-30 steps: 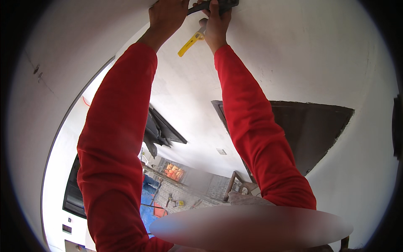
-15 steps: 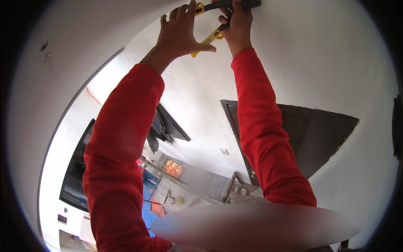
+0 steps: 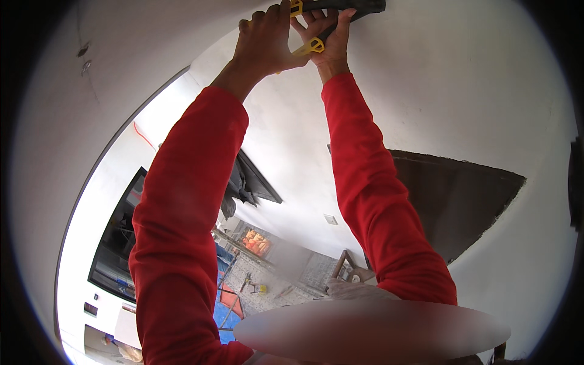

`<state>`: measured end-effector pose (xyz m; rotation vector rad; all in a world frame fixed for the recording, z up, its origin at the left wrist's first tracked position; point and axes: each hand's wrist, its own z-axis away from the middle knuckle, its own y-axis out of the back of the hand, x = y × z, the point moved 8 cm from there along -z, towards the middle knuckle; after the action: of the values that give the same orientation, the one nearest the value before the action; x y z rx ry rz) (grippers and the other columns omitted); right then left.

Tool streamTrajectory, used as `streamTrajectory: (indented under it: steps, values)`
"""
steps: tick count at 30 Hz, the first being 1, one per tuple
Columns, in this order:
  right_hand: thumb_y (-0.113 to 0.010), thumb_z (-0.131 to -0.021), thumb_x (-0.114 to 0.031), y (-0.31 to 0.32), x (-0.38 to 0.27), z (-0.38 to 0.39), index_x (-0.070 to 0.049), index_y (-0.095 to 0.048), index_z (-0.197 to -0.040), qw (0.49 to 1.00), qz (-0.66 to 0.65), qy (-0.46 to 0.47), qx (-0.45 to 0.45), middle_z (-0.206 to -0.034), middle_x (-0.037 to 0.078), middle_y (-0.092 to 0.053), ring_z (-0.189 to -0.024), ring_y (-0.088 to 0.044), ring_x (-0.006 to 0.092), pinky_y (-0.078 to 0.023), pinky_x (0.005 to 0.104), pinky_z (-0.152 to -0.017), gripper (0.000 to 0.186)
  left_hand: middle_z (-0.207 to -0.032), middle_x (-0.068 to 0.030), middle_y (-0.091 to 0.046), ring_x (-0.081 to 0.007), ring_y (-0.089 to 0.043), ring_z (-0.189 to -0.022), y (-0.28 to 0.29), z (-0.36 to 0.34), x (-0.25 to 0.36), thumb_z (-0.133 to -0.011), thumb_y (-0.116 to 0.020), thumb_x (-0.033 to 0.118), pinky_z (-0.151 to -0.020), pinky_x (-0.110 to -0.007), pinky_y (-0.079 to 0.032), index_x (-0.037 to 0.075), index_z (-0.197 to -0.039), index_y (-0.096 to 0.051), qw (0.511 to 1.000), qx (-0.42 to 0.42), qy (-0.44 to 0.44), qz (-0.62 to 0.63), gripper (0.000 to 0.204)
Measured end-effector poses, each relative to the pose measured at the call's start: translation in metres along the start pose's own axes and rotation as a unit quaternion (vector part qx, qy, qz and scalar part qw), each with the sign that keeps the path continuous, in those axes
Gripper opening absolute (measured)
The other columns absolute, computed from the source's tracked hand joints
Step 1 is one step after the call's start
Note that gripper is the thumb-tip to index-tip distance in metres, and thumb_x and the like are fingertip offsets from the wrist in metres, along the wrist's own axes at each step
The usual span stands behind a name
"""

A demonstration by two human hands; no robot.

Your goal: The person drills holes in the ceiling, then uses a manual toggle bolt tool to install anchors. The person repeats this sequence at multiple ceiling locations while standing on a scaffold.

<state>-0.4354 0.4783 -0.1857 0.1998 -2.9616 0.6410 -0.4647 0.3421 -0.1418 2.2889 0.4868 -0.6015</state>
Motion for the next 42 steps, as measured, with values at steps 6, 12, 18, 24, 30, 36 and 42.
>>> streamTrajectory:
  steps: [6, 12, 18, 24, 30, 36, 42]
  values:
    - [-0.058, -0.099, -0.061, 0.005, 0.002, -0.01, -0.014, -0.051, -0.14, 0.998, 0.003, 0.01, 0.069, -0.109, 0.007, -0.073, -0.117, -0.064, 0.0236, -0.043, 0.0491, -0.101, 0.062, -0.136, -0.0239, -0.058, -0.0384, -0.06, -0.121, 0.01, 0.001, -0.005, -0.076, -0.081, 0.047, -0.102, -0.052, -0.047, -0.003, -0.148, -0.039, 0.999, 0.047, -0.015, 0.009, 0.098]
    - [-0.072, -0.097, -0.04, 0.003, 0.006, -0.027, -0.011, -0.058, -0.097, 0.978, -0.072, 0.074, 0.182, -0.063, 0.005, -0.059, -0.054, -0.059, 0.0194, -0.056, 0.0346, -0.062, 0.032, -0.118, -0.0203, -0.07, -0.036, -0.069, -0.106, 0.007, -0.005, -0.021, -0.082, -0.078, 0.033, -0.092, -0.048, -0.056, 0.004, -0.133, -0.059, 0.994, 0.075, -0.022, 0.074, 0.062]
    - [-0.075, -0.095, -0.04, 0.006, 0.007, -0.03, -0.009, -0.057, -0.097, 0.983, -0.049, 0.062, 0.163, -0.063, 0.006, -0.06, -0.056, -0.062, 0.0238, -0.056, 0.0342, -0.057, 0.036, -0.105, -0.0177, -0.075, -0.0393, -0.071, -0.092, 0.004, -0.026, -0.031, -0.087, -0.077, 0.046, -0.083, -0.047, -0.056, 0.004, -0.111, -0.071, 0.976, 0.059, -0.082, 0.192, 0.049]
    - [-0.076, -0.093, -0.041, 0.015, 0.006, -0.028, -0.009, -0.056, -0.098, 0.98, -0.034, 0.042, 0.191, -0.066, 0.008, -0.063, -0.056, -0.063, 0.0211, -0.05, 0.0278, -0.046, 0.038, -0.096, -0.0211, -0.074, -0.0416, -0.07, -0.092, -0.008, -0.037, -0.035, -0.102, -0.051, 0.05, -0.082, -0.052, -0.054, 0.004, -0.101, -0.067, 0.989, 0.022, 0.035, 0.143, 0.049]
    - [-0.07, -0.098, -0.043, 0.001, 0.004, 0.019, -0.011, -0.059, -0.12, 0.966, 0.166, -0.024, 0.198, -0.103, 0.009, -0.072, -0.096, -0.07, 0.0214, -0.059, 0.0391, -0.077, 0.04, -0.099, -0.0214, -0.074, -0.0415, -0.07, -0.097, 0.002, -0.032, -0.026, -0.105, -0.047, 0.049, -0.086, -0.054, -0.053, 0.004, -0.104, -0.067, 0.995, -0.004, 0.032, 0.096, 0.049]
    - [-0.058, -0.097, -0.012, 0.002, -0.058, 0.107, 0.0, -0.039, -0.148, 0.929, 0.298, -0.085, 0.205, -0.082, 0.003, -0.061, -0.074, -0.062, 0.0159, -0.059, 0.0354, -0.072, 0.056, -0.098, -0.0205, -0.074, -0.0418, -0.071, -0.093, 0.014, -0.029, -0.021, -0.106, -0.045, 0.049, -0.082, -0.055, -0.055, 0.005, -0.105, -0.067, 0.996, 0.036, -0.006, 0.078, 0.05]
    - [-0.058, -0.1, -0.015, 0.004, -0.037, 0.085, -0.005, -0.026, -0.158, 0.973, 0.186, -0.057, 0.125, -0.114, 0.007, -0.06, -0.096, -0.06, 0.0191, -0.057, 0.0449, -0.078, 0.066, -0.096, -0.0222, -0.074, -0.0432, -0.071, -0.092, 0.009, -0.029, -0.024, -0.105, -0.047, 0.051, -0.081, -0.055, -0.055, 0.005, -0.11, -0.063, 0.998, 0.023, 0.02, 0.058, 0.049]
